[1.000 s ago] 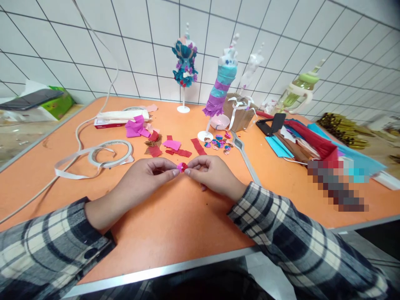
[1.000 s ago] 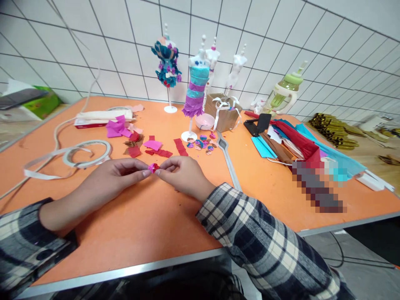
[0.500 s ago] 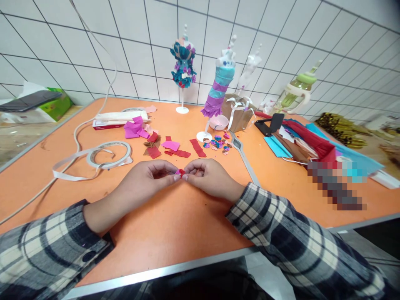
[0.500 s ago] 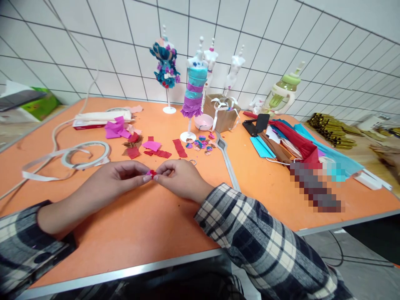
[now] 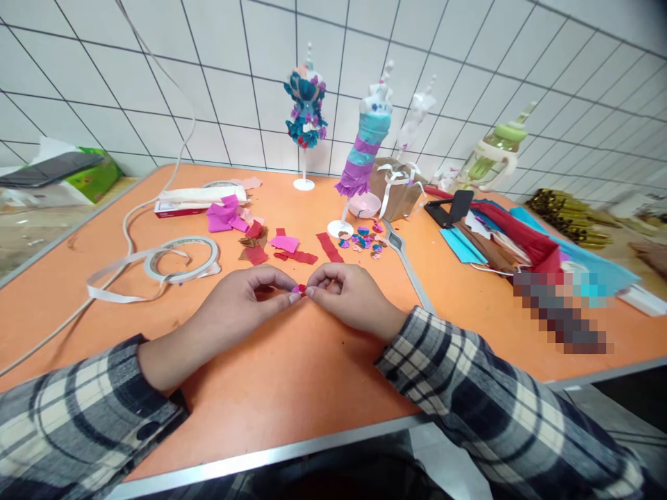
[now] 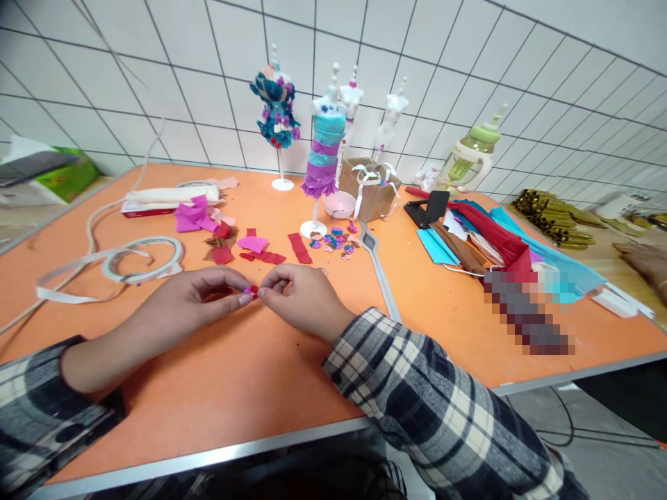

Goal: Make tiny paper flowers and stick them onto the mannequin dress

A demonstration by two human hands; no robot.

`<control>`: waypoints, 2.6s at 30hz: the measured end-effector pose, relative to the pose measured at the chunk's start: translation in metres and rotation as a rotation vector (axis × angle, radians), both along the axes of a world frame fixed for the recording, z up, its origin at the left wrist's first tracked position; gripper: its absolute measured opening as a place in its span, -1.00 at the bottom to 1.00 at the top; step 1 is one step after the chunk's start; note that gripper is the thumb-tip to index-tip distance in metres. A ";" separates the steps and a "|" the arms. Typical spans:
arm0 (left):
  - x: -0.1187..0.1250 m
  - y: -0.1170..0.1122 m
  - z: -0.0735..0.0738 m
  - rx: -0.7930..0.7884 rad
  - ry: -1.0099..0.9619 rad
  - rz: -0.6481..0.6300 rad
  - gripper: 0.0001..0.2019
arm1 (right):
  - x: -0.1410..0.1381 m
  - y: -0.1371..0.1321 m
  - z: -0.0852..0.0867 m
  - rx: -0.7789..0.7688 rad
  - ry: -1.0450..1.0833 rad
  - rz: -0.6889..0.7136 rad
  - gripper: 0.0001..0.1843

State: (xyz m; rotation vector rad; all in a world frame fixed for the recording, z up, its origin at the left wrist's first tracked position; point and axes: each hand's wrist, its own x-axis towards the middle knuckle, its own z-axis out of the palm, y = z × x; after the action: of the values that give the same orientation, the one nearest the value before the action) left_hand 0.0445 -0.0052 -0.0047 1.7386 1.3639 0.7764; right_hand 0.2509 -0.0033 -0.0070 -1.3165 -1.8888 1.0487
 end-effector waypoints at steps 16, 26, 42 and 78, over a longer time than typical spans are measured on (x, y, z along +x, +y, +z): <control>-0.004 0.002 -0.002 -0.037 -0.011 -0.032 -0.64 | -0.002 0.002 -0.004 -0.087 0.058 0.007 -0.92; -0.004 0.001 0.006 -0.032 -0.038 -0.051 -0.69 | -0.003 0.000 -0.004 -0.065 0.026 0.070 -0.95; -0.005 0.003 -0.001 -0.060 -0.031 -0.048 -0.62 | -0.004 0.004 -0.006 -0.113 0.115 0.014 -0.92; -0.009 0.005 0.000 0.106 0.060 0.007 -0.59 | 0.083 0.073 -0.019 0.101 -0.353 -0.296 -0.77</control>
State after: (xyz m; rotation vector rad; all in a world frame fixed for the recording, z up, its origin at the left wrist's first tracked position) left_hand 0.0355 -0.0003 -0.0046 1.8533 1.3918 0.8188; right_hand 0.3339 0.0692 -0.0256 -1.7440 -1.8823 0.5928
